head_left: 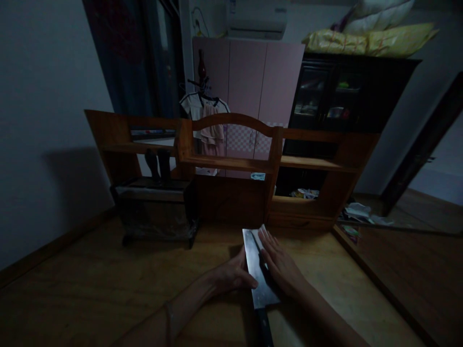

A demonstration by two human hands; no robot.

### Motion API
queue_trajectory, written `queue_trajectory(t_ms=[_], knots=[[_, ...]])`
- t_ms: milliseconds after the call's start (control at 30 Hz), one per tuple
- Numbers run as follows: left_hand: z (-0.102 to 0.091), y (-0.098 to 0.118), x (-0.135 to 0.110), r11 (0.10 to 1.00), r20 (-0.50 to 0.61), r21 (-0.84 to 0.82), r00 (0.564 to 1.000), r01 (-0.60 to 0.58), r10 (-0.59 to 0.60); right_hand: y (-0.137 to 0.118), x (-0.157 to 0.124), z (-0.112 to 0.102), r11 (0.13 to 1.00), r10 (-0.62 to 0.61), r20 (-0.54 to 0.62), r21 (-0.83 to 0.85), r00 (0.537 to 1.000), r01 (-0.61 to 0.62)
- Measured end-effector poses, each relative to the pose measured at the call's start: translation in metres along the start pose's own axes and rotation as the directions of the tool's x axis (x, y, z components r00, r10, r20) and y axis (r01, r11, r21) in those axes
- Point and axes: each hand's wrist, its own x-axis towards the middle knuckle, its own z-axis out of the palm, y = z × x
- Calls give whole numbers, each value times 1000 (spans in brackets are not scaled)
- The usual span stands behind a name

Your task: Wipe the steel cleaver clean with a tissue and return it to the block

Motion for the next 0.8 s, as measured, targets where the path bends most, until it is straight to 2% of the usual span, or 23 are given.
queue_trajectory(t_ms=[167,300,367,500,667,800], knots=[[-3,-2,-1,1000,-5,-3,1000,16,-16,-19,-4,-3,998,-6,68,57,998,2],[-13,-10,3,997,-27,43,997,69,-68,-44,-5,-10,984,-136,179,136,975,112],[-16,-12,3,993,-41,69,994,100,-98,-49,-4,-12,980,-164,206,147,965,135],[-13,-9,2,995,-28,45,996,85,-84,-35,-4,-12,988,-121,183,112,976,102],[-8,-5,1,999,25,-20,999,38,-37,-4,-5,-9,987,23,141,153,990,-45],[-11,-5,1,997,10,-11,997,80,-80,0,-5,-5,971,99,97,209,990,-117]])
